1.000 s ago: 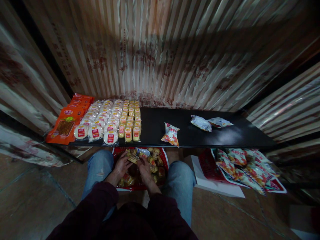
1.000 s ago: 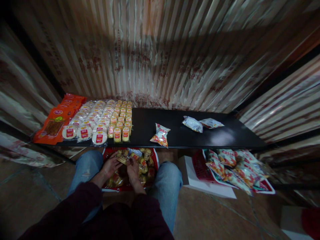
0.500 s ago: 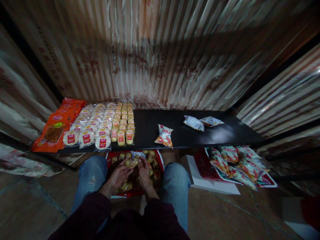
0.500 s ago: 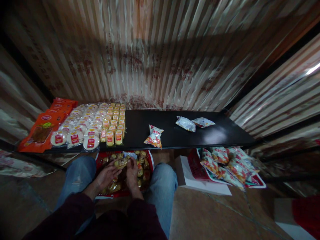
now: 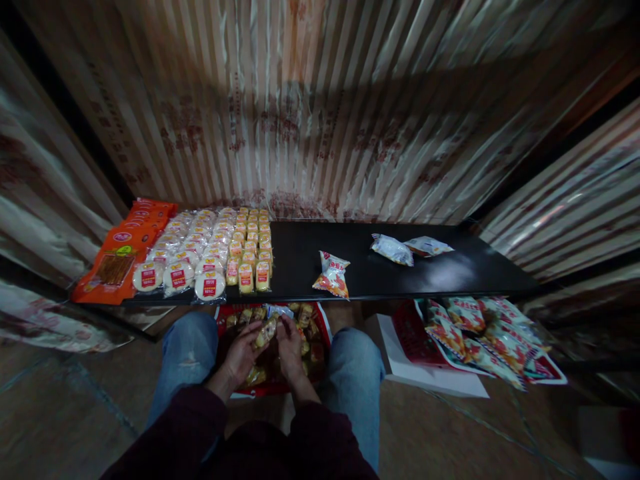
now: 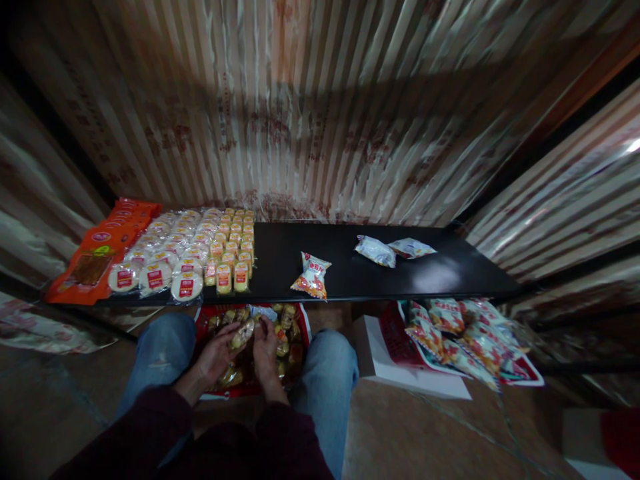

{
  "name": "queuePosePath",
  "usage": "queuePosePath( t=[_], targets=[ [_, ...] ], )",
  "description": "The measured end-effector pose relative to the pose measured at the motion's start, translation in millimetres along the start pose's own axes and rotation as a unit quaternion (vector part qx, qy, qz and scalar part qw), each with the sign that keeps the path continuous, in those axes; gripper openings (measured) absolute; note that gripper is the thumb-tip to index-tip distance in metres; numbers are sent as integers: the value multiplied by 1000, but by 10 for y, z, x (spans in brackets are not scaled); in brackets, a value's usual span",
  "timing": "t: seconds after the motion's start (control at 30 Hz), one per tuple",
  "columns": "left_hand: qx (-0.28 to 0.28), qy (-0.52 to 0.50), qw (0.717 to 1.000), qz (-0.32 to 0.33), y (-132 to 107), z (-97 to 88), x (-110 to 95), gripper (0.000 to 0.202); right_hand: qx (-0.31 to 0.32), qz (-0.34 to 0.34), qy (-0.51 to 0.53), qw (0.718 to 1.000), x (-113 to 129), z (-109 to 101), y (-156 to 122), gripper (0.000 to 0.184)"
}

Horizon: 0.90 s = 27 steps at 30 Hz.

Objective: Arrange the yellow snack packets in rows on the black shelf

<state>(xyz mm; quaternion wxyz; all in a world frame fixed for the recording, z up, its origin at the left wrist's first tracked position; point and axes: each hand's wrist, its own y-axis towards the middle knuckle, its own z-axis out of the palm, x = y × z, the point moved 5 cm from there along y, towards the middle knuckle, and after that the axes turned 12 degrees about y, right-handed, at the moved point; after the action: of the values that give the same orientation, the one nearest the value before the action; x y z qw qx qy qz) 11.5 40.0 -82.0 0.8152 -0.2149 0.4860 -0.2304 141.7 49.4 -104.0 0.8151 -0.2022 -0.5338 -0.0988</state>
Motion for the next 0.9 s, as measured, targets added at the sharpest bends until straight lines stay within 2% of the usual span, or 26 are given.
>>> queuePosePath(
  t=[0.13, 0.27, 0.43, 0.57, 0.63, 0.7, 0.8, 0.9],
  targets=[
    [-22, 39, 999, 30, 1, 9, -2, 37, 3, -3, -2, 1000, -9, 12, -25, 43],
    [-55, 111, 988, 92, -4, 11, -21, 37, 17, 7, -12, 1000, 21, 58, -74, 42],
    [-66, 223, 959, 164, -32, 44, -86, 33, 19, 24, -16, 999, 77, 99, -136, 40],
    [-84, 303, 921, 229, -69, 73, -147, 35, 4, 39, -11, 999, 64, 84, -163, 40],
    [-79, 318, 908, 261, -101, 100, -165, 35, -1, 50, -5, 999, 39, 69, -165, 41],
    [-64, 310, 906, 279, -137, 127, -173, 36, 4, 53, -3, 999, 23, 58, -156, 43],
    [-44, 312, 903, 291, -186, 154, -184, 39, 13, 41, -9, 999, 24, 42, -135, 44],
    [-36, 340, 889, 305, -218, 164, -196, 41, 13, 40, -8, 999, 22, 31, -131, 47]
  ],
)
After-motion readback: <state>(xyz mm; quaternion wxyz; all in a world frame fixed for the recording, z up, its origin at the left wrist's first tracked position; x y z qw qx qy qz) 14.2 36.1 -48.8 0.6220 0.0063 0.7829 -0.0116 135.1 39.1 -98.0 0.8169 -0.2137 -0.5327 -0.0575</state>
